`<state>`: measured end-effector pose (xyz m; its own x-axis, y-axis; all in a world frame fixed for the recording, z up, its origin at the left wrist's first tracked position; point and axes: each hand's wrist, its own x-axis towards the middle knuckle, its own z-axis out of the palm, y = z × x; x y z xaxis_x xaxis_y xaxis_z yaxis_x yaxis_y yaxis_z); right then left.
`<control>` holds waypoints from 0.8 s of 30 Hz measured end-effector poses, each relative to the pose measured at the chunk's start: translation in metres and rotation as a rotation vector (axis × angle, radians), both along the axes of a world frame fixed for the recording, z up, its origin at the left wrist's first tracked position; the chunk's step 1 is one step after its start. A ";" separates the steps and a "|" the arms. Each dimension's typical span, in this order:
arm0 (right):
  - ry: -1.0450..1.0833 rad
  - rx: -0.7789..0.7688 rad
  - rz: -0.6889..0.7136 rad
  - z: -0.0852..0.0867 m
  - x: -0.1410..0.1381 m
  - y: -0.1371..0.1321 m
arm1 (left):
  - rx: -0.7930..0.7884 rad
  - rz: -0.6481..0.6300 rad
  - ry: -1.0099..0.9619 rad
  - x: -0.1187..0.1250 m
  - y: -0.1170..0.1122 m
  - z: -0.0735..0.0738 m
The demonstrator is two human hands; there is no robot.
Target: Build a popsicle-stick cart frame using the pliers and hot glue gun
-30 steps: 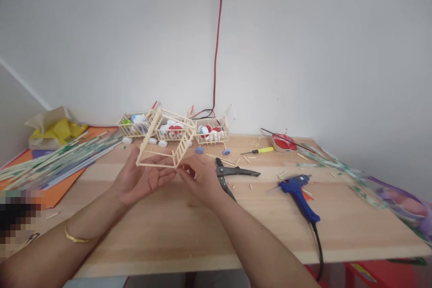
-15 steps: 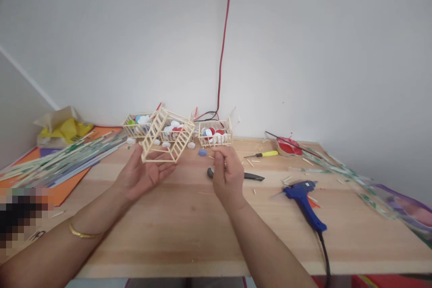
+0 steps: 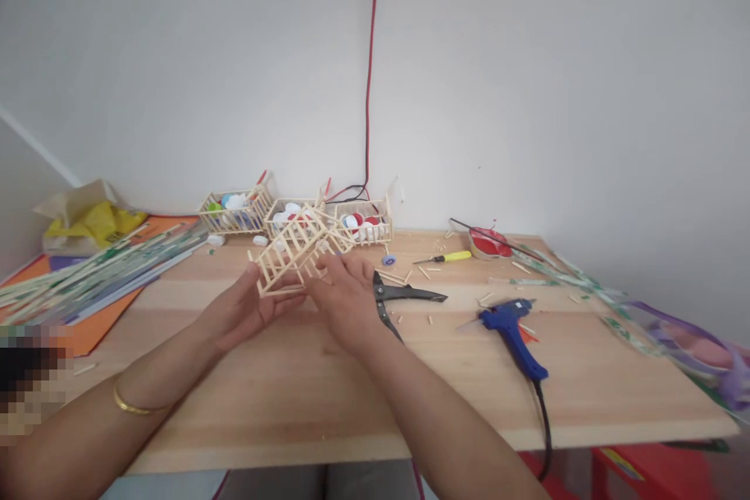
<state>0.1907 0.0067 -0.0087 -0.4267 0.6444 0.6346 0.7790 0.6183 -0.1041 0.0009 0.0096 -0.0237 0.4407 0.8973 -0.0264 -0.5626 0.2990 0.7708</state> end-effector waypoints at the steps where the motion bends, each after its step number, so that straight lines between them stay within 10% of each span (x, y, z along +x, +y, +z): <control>1: 0.028 0.014 0.017 0.000 0.001 0.000 | -0.002 0.003 0.004 0.000 0.000 0.000; 7: 0.427 0.055 0.162 0.010 0.016 -0.003 | -0.070 0.085 0.004 -0.004 0.003 0.009; 13: 0.877 -0.004 -0.118 0.017 0.041 0.005 | -0.123 0.145 -0.041 -0.010 0.007 0.014; 24: -0.004 0.003 -0.035 0.004 0.002 -0.003 | 0.024 0.080 0.025 -0.002 0.002 0.001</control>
<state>0.1922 0.0036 -0.0048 -0.4067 0.6566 0.6352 0.8003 0.5914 -0.0990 -0.0014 0.0118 -0.0224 0.3674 0.9300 -0.0143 -0.5640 0.2350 0.7917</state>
